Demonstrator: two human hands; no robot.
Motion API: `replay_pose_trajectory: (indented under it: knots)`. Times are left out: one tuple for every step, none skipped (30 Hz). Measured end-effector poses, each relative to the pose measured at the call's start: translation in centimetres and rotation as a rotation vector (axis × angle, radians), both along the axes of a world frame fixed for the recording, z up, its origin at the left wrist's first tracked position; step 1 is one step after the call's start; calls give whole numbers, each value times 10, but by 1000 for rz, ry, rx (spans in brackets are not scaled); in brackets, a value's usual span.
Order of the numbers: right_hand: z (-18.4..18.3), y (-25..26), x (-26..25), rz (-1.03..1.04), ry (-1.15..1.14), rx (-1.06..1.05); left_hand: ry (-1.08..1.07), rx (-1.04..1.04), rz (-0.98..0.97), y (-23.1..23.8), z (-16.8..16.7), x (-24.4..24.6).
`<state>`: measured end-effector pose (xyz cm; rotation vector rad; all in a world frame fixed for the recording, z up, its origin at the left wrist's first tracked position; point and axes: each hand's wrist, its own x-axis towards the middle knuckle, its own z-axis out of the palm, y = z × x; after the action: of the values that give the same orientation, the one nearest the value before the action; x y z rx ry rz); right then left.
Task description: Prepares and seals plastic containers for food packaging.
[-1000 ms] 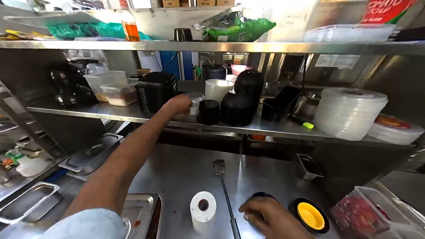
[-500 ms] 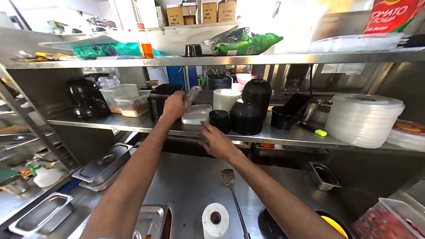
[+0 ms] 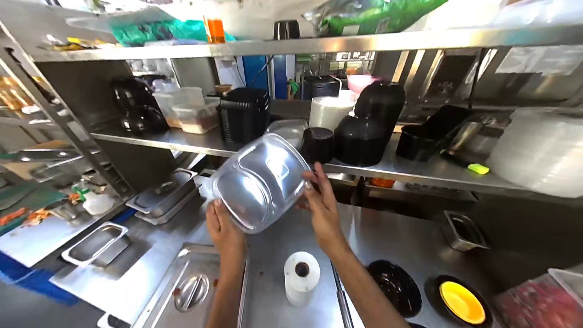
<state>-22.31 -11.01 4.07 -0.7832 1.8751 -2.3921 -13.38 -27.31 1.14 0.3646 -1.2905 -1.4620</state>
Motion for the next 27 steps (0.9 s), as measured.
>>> replay_pose_trajectory:
  knots:
    - [-14, 14, 6, -40, -67, -8, -11, 69, -35, 12, -20, 7]
    - [-28, 30, 12, -55, -116, 7, -18, 119, -69, 24, -36, 14]
    - [-38, 46, 20, -64, -143, 3, -27, 146, -110, 34, -49, 20]
    - [-47, 61, 28, -72, -161, -22, -41, 159, -156, 43, -59, 26]
    - [-52, 75, 36, -86, -183, -61, -62, 170, -198, 52, -68, 31]
    - [-56, 89, 44, -104, -200, -95, -96, 177, -227, 61, -76, 35]
    - [-59, 102, 51, -124, -217, -123, -144, 178, -239, 72, -83, 37]
    - [-60, 115, 57, -138, -233, -144, -196, 180, -253, 83, -90, 40]
    - [-61, 129, 62, -142, -243, -167, -231, 186, -281, 95, -97, 42]
    - [-60, 143, 64, -154, -224, -185, -261, 184, -289, 110, -101, 41]
    - [-59, 156, 66, -184, -164, -180, -302, 169, -283, 127, -103, 39]
    - [-58, 169, 68, -232, -75, -155, -366, 116, -268, 142, -104, 38]
    - [-58, 182, 71, -299, 33, -107, -446, 33, -258, 154, -106, 38]
    - [-58, 195, 74, -390, 148, -37, -516, -66, -262, 165, -105, 39]
    - [-59, 207, 77, -478, 256, 34, -542, -144, -270, 178, -100, 41]
    - [-60, 218, 81, -551, 351, 103, -519, -201, -294, 193, -90, 42]
    - [-63, 227, 84, -597, 428, 164, -471, -221, -365, 210, -76, 43]
    - [-67, 234, 89, -605, 477, 207, -412, -209, -487, 229, -62, 46]
    - [-73, 240, 95, -592, 503, 241, -353, -166, -614, 247, -49, 49]
    - [-78, 244, 100, -573, 509, 258, -302, -96, -712, 265, -38, 51]
    - [-82, 247, 106, -556, 492, 263, -266, -28, -759, 280, -32, 50]
    - [-84, 251, 111, -536, 454, 262, -249, 18, -766, 291, -29, 48]
    - [-85, 256, 114, -511, 412, 261, -246, 45, -760, 299, -29, 47]
    - [-86, 263, 116, -484, 379, 262, -254, 69, -758, 304, -31, 46]
    - [-87, 270, 119, -458, 353, 265, -265, 92, -763, 308, -33, 46]
    - [-87, 276, 122, -437, 326, 270, -272, 116, -767, 313, -35, 47]
    - [-87, 283, 124, -420, 290, 279, -276, 146, -775, 317, -37, 47]
